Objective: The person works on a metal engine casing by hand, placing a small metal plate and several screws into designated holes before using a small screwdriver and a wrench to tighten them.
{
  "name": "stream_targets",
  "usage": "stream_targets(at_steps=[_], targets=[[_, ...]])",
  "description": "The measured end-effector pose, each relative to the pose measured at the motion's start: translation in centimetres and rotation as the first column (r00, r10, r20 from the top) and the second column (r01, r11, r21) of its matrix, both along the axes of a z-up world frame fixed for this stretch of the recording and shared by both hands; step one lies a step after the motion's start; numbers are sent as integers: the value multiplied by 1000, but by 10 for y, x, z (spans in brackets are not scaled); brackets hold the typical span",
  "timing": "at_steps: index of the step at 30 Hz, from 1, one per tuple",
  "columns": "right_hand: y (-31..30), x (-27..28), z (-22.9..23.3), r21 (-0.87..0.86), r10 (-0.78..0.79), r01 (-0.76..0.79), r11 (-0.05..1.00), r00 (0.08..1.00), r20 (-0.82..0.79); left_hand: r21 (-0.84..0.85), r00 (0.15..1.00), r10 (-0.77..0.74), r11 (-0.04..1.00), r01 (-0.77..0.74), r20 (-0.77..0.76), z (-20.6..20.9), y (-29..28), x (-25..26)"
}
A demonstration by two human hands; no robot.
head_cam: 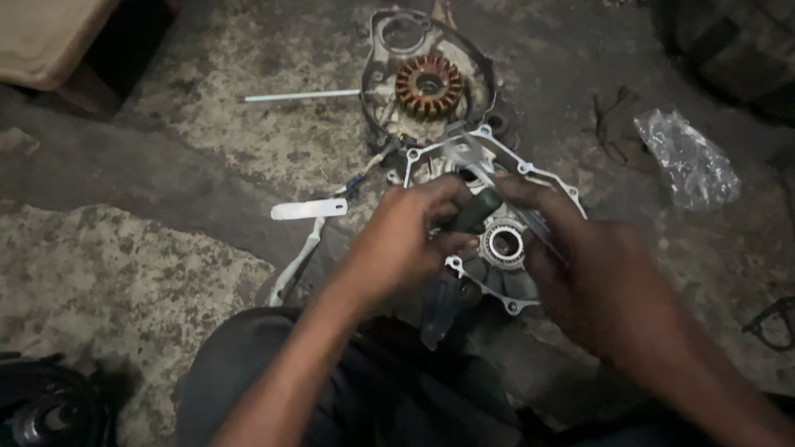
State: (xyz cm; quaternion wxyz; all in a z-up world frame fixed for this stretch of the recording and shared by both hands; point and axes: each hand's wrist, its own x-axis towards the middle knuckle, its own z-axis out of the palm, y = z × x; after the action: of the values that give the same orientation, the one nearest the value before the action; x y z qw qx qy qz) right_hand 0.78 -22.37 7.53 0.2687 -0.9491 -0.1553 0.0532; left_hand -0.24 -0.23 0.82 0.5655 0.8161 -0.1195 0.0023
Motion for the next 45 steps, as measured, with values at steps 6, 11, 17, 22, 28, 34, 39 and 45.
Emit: stream_targets(at_steps=[6, 11, 17, 22, 28, 34, 39, 45], targets=[[-15, 8, 3, 331, -80, 51, 942, 994, 72, 429, 961, -5, 894, 128, -275, 21, 19, 2], [-10, 15, 3, 397, 97, -161, 904, 979, 177, 173, 949, 185, 975, -143, -256, 14, 37, 5], [-13, 18, -1, 323, 2, -69, 944, 979, 204, -108, 823, 196, 949, -296, -534, 17, 22, -2], [-4, 19, -2, 375, -5, -85, 923, 973, 231, 297, 987, -71, 955, 24, 146, 18, 4, -10], [-9, 17, -1, 140, -61, 27, 990, 967, 247, 378, 795, 361, 734, -565, 487, -1, 61, -1], [-35, 46, -12, -270, -110, 128, 954, 991, 78, 777, 802, 596, 487, -399, 39, -20, 109, 15], [-102, 107, -81, -478, -140, 148, 866, 989, 53, 887, 760, 563, 461, 37, -325, -67, 118, 40], [-181, 168, -166, -402, -357, 287, 870, 927, -110, 798, 623, 539, 548, 251, -566, -68, 106, 68]])
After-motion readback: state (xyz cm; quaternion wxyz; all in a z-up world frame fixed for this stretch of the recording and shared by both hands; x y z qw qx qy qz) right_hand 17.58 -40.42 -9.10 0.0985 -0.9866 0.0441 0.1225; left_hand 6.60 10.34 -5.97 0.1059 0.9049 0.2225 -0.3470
